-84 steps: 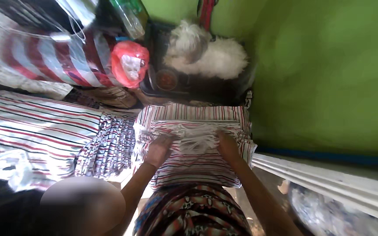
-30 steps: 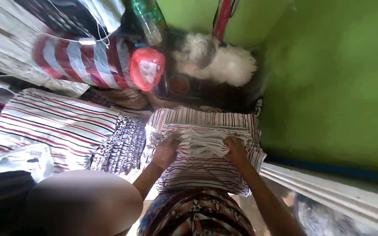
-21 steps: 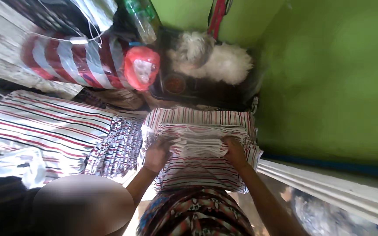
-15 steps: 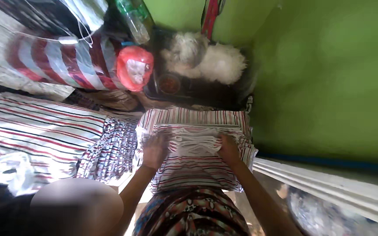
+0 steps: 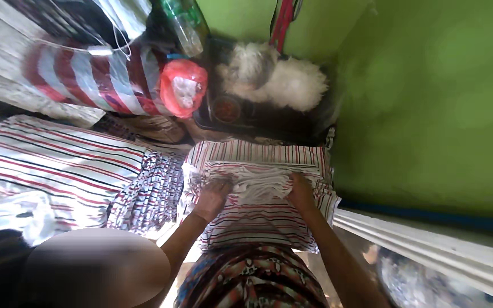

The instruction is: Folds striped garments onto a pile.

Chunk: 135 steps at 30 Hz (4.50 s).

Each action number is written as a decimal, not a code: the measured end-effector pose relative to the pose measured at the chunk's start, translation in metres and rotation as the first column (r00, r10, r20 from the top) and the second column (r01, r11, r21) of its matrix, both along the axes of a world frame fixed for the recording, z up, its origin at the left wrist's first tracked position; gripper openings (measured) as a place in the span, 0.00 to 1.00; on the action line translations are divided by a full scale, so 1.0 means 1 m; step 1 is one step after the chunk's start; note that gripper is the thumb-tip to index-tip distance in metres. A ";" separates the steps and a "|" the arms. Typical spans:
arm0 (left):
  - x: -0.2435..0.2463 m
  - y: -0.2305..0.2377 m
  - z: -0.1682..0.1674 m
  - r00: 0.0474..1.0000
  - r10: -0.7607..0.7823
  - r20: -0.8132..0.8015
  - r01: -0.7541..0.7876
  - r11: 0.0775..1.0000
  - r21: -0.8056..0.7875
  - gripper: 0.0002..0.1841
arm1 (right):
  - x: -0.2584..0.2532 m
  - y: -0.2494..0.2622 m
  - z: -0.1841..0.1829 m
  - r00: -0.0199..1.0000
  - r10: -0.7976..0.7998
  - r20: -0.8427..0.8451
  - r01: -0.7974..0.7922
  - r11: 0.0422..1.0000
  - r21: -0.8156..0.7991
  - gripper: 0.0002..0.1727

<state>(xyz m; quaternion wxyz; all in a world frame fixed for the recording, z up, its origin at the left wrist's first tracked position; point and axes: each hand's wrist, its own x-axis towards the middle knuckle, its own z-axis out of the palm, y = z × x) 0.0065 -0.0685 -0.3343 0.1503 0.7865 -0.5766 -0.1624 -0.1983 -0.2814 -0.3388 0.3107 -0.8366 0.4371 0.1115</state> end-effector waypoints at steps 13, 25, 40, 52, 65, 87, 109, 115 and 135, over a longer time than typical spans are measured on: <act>0.005 -0.016 0.029 0.994 0.061 -0.086 -0.011 0.872 0.489 0.24 | -0.013 0.019 0.042 0.926 0.237 -0.293 -0.181 0.962 0.204 0.32; -0.005 -0.001 0.000 1.000 -0.024 -0.015 0.027 0.970 0.240 0.28 | 0.001 0.012 0.011 0.975 0.096 -0.200 -0.082 0.994 0.073 0.39; 0.000 -0.005 -0.005 0.992 0.073 -0.106 -0.050 0.976 0.211 0.28 | -0.003 0.007 0.015 0.994 0.000 -0.113 0.019 0.985 0.172 0.30; 0.005 -0.010 -0.013 0.989 -0.145 -0.027 0.147 0.980 0.136 0.25 | -0.050 0.035 -0.012 0.931 0.198 0.307 -0.096 0.943 -0.319 0.14; 0.001 0.005 -0.014 0.988 -0.089 -0.123 0.069 0.985 -0.161 0.16 | -0.025 0.016 0.012 0.997 0.074 0.029 -0.074 0.997 0.021 0.24; 0.003 -0.014 -0.016 1.000 -0.002 0.027 0.004 0.998 -0.058 0.15 | -0.024 0.006 0.011 0.992 0.127 0.012 -0.127 0.992 0.002 0.27; -0.004 -0.008 0.010 0.979 0.191 -0.074 -0.176 0.969 0.172 0.25 | 0.005 -0.014 0.000 0.993 0.116 -0.031 -0.113 0.989 0.092 0.36; 0.001 -0.017 -0.001 0.991 0.096 -0.098 -0.087 0.992 0.096 0.19 | 0.005 -0.012 0.004 0.987 0.126 -0.096 -0.119 0.990 0.076 0.31; -0.011 -0.005 0.056 0.917 0.394 -0.058 -0.348 0.863 0.366 0.29 | -0.015 -0.003 0.035 0.954 0.296 0.048 -0.298 0.954 0.040 0.22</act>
